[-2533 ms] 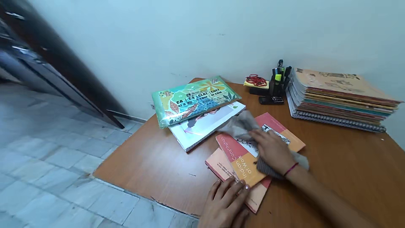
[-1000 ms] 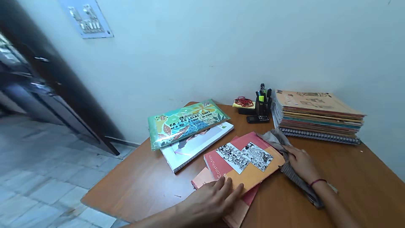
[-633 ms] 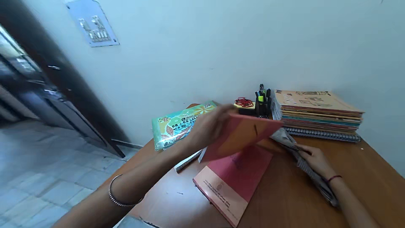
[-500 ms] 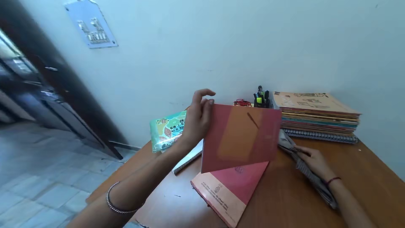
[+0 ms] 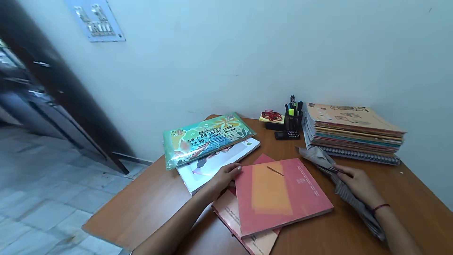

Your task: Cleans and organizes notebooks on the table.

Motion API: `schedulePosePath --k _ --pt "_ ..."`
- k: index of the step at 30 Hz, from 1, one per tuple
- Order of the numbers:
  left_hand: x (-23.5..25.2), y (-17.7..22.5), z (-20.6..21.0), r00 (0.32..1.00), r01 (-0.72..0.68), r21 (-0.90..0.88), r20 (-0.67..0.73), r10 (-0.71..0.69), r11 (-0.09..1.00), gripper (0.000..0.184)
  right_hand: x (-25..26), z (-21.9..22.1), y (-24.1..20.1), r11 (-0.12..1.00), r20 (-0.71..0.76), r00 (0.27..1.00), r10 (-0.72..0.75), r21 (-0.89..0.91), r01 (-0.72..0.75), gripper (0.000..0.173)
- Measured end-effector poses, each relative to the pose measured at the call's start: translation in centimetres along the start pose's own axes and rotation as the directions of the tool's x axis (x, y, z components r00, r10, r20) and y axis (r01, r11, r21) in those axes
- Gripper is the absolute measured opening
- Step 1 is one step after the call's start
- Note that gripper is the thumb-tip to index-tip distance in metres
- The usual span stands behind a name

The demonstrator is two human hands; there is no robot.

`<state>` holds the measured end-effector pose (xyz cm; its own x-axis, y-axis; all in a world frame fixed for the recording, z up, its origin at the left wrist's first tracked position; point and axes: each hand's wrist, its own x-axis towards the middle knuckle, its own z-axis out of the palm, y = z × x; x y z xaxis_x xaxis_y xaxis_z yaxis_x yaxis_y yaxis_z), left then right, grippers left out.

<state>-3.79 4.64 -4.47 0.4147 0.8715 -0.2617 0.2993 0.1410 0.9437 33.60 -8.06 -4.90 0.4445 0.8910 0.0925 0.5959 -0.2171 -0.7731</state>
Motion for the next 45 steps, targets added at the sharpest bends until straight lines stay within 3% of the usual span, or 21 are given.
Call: schedulePosePath --k 5,8,10,11,13,14,18,22,26,29,33,36,39,41,43,45 --pt "-0.1 -0.6 -0.8 0.995 -0.027 -0.013 0.100 0.028 1.000 0.034 -2.7 3.3 -7.1 0.987 -0.033 0.994 -0.100 -0.133 0.094 0.033" --pt "-0.1 -0.8 -1.2 0.991 -0.022 -0.068 0.129 0.030 0.997 0.035 -6.4 8.7 -12.6 0.962 0.151 0.961 -0.230 -0.117 0.248 0.036" --pt "-0.9 -0.4 -0.8 0.998 -0.022 -0.134 0.052 0.029 0.991 0.022 -9.1 12.5 -15.3 0.926 0.335 0.895 -0.294 -0.132 0.353 0.041" --pt "-1.3 -0.4 -0.7 0.999 -0.030 -0.157 0.007 0.032 0.987 0.017 -10.3 14.4 -15.8 0.884 0.349 0.863 -0.365 -0.161 0.439 0.042" --pt "-1.6 -0.4 -0.9 0.999 -0.045 -0.179 -0.011 0.043 0.983 0.015 -11.5 17.5 -15.5 0.763 0.206 0.810 -0.549 -0.270 0.587 0.042" --pt "-1.6 -0.4 -1.0 0.999 -0.043 -0.184 -0.017 0.041 0.982 0.015 -11.5 17.6 -15.4 0.755 0.210 0.808 -0.550 -0.288 0.589 0.041" --pt "-0.8 -0.4 -1.0 0.998 -0.013 -0.153 0.052 0.022 0.988 0.023 -8.0 13.5 -14.2 0.844 0.377 0.892 -0.250 -0.367 0.391 0.046" --pt "0.0 -1.0 -1.5 0.990 -0.024 -0.119 0.135 0.040 0.993 0.035 -3.1 8.6 -10.1 0.862 0.210 0.977 0.023 -0.499 0.087 0.044" --pt "0.1 -1.1 -1.5 0.990 -0.022 -0.125 0.138 0.039 0.992 0.035 -1.4 6.7 -7.2 0.847 0.035 0.991 0.126 -0.523 -0.089 0.041" --pt "0.3 -1.0 -1.2 0.994 0.016 -0.144 0.108 0.000 0.990 0.034 -2.5 8.0 -8.5 0.799 0.036 0.998 0.046 -0.601 -0.015 0.042" --pt "0.4 -1.1 -1.2 0.995 0.010 -0.149 0.097 0.004 0.989 0.035 -4.8 9.9 -12.4 0.789 0.243 0.970 -0.021 -0.591 0.166 0.044" --pt "0.0 -0.8 -1.0 0.997 0.000 -0.143 0.072 0.011 0.990 0.033 -8.4 13.1 -14.0 0.770 0.344 0.882 -0.322 -0.447 0.455 0.045" --pt "-1.0 -0.5 -0.4 0.998 -0.052 -0.126 -0.042 0.047 0.991 0.027 -10.5 15.5 -13.9 0.633 0.285 0.709 -0.645 -0.320 0.705 0.044" --pt "-1.2 -0.3 -0.3 0.997 -0.048 -0.135 -0.072 0.039 0.990 0.027 -10.3 14.6 -13.7 0.681 0.361 0.725 -0.586 -0.266 0.682 0.045" --pt "-0.7 -0.3 -0.2 0.999 -0.023 -0.160 -0.046 0.016 0.987 0.031 -8.7 12.2 -12.9 0.796 0.451 0.804 -0.386 -0.277 0.538 0.046" --pt "-0.1 -0.4 -0.6 1.000 0.004 -0.180 0.007 -0.002 0.984 0.038 -6.8 9.6 -10.7 0.839 0.397 0.883 -0.251 -0.366 0.403 0.045"
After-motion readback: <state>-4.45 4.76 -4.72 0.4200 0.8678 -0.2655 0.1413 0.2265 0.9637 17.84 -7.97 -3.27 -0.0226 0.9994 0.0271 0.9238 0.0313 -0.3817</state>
